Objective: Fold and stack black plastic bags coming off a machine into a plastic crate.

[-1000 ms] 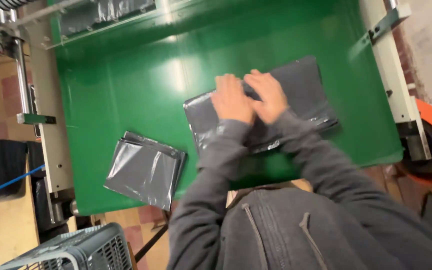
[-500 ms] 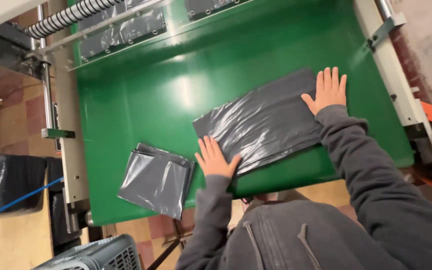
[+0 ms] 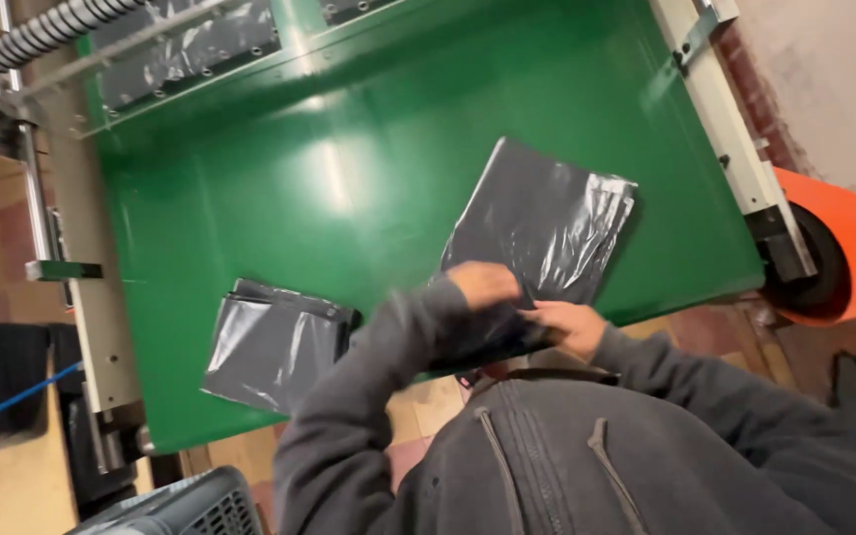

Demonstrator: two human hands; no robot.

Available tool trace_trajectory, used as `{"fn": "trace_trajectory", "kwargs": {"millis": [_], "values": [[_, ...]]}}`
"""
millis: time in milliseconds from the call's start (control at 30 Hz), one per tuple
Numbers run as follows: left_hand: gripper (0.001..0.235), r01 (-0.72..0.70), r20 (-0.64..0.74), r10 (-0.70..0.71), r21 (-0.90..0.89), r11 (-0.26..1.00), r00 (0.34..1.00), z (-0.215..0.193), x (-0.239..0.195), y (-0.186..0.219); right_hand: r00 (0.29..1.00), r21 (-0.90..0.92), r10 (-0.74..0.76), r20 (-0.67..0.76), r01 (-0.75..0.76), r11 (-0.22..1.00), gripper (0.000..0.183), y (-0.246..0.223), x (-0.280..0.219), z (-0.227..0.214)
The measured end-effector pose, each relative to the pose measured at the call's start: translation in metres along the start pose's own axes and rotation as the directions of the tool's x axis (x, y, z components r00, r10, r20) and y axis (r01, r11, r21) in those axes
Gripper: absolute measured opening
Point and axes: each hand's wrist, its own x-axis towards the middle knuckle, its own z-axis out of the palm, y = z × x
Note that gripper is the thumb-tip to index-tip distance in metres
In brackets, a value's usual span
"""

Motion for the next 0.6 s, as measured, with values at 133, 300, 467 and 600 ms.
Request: {"fn": "trace_trajectory", "kwargs": {"millis": [133, 300, 467, 600], "values": [[0.062, 0.417, 0.096, -0.424, -0.469, 0.779, 0.901, -0.032, 0.046, -0.069, 0.283, 0.708, 0.957, -0.068, -0.662, 0.246, 0.042, 0.038, -0.029, -0.033], [0.043, 0.394, -0.51, -0.347, -0.017, 0.919, 0.787, -0.017, 0.04, -0.085, 0.18, 0.948, 0.96, 0.213, -0.275, -0.158, 0.045, 0.038, -0.007, -0.079], [0.056, 0.577, -0.711, -0.402, 0.006, 0.817, 0.576, -0.022, 0.06, -0.031, 0.294, 0.896, 0.935, 0.197, -0.44, -0.05, 0.052, 0.018, -0.023, -0.107], [0.047, 0.701, -0.734, -0.484, -0.014, 0.713, 0.477, -0.018, 0.077, 0.033, 0.274, 0.785, 0.962, 0.018, -0.599, 0.156, 0.052, 0.008, -0.027, -0.155]]}}
